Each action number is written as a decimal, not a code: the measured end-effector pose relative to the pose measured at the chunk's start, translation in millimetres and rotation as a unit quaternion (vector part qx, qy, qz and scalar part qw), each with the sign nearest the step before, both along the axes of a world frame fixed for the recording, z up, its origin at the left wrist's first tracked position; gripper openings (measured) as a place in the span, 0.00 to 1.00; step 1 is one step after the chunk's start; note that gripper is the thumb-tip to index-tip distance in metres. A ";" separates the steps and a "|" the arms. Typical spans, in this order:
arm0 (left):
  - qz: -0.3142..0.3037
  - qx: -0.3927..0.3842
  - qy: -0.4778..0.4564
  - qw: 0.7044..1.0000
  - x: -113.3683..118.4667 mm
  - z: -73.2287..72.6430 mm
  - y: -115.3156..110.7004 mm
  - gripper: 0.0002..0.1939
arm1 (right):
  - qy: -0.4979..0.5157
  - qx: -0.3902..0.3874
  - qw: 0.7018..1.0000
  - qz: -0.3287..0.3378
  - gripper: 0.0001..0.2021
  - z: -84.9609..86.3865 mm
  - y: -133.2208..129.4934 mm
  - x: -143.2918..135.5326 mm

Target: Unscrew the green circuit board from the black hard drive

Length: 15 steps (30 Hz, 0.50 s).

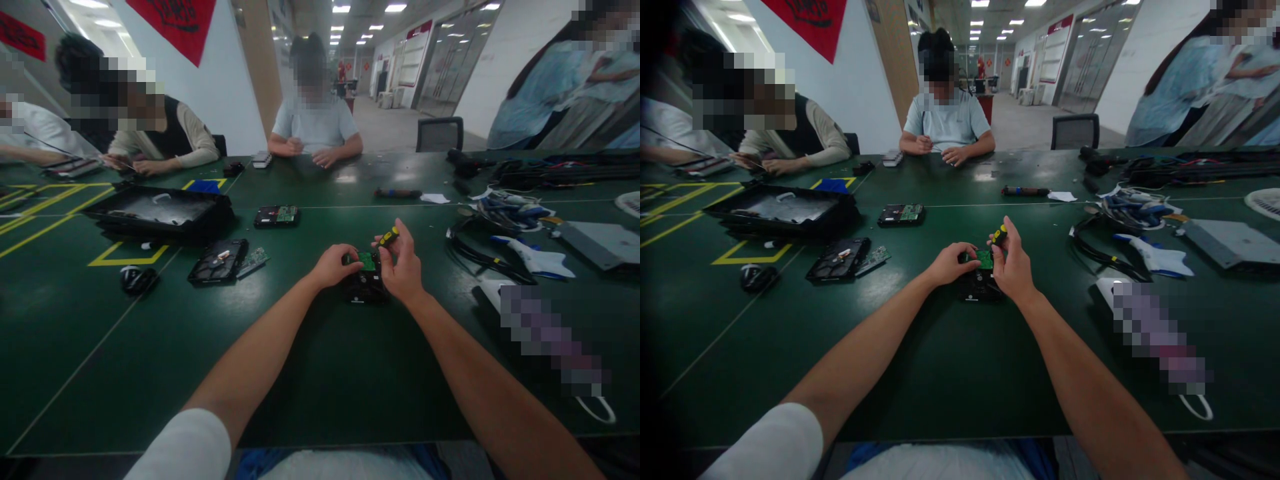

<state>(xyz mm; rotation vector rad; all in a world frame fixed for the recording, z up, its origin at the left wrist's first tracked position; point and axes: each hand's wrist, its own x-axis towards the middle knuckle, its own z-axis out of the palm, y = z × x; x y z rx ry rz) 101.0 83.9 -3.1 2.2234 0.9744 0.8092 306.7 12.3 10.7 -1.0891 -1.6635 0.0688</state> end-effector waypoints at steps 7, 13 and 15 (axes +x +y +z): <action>-0.003 -0.007 0.000 1.000 -0.3 -0.2 1.4 0.09 | -0.001 0.013 0.999 -0.030 0.36 0.0 3.4 1.5; 0.000 -0.017 -0.005 1.000 0.2 -2.4 3.7 0.10 | -0.017 0.018 0.999 -0.028 0.33 3.1 2.0 1.6; -0.002 -0.019 -0.009 1.000 0.4 -1.9 3.4 0.09 | -0.018 0.010 1.000 -0.010 0.33 3.7 1.4 1.2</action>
